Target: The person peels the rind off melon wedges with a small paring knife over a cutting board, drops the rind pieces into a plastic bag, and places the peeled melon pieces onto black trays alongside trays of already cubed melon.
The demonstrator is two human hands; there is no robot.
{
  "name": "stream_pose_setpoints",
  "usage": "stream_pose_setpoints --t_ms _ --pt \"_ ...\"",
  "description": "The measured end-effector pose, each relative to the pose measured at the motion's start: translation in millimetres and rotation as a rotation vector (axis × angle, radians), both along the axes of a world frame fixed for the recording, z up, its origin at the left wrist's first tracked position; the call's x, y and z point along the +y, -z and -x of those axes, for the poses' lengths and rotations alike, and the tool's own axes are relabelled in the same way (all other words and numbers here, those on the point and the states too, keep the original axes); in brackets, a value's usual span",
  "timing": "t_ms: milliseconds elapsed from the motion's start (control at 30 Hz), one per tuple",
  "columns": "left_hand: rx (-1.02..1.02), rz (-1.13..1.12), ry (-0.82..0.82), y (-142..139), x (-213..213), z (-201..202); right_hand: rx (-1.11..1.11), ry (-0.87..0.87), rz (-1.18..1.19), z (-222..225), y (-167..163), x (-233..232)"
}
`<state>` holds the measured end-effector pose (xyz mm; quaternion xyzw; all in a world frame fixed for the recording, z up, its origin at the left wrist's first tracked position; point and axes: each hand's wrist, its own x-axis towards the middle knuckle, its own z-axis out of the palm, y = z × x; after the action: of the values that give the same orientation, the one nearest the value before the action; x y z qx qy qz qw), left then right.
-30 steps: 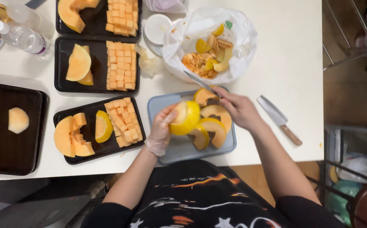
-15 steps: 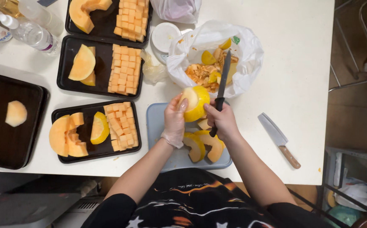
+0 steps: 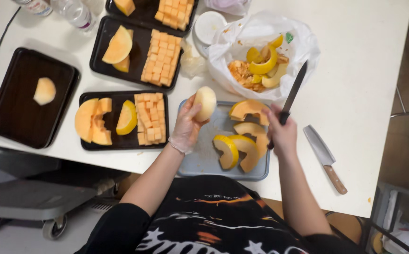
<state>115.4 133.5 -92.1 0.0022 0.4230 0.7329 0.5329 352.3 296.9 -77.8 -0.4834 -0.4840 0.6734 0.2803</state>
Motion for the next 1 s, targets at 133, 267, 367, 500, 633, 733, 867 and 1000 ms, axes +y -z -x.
stream_pose_setpoints --t_ms 133,267,367,500,633,733,867,1000 --pt "0.146 -0.128 0.042 2.3 -38.1 -16.0 -0.010 -0.057 0.193 -34.1 10.5 -74.6" --pt "0.551 -0.040 0.067 -0.4 -72.0 -33.0 -0.063 -0.141 0.202 -51.8 11.6 -121.3" --pt "0.647 -0.014 0.096 -1.3 -95.2 -48.6 -0.088 -0.185 0.197 -55.5 11.5 -138.9" --pt "0.315 -0.139 0.113 7.4 -111.8 -52.7 -0.031 -0.257 0.206 -47.6 15.7 -153.4" --pt "-0.317 -0.296 0.190 14.1 -136.4 -43.5 -0.020 -0.293 0.204 -38.7 16.8 -174.0" --pt "-0.449 -0.324 0.170 11.9 -148.6 -34.3 -0.013 -0.297 0.263 -30.3 15.1 -191.0" --pt "-0.586 -0.321 0.159 2.4 -158.1 -6.9 -0.040 -0.269 0.292 -13.5 11.7 -203.1" --pt "-0.604 -0.324 0.209 -6.8 -170.1 32.8 -0.034 -0.218 0.278 20.3 5.5 -212.2"
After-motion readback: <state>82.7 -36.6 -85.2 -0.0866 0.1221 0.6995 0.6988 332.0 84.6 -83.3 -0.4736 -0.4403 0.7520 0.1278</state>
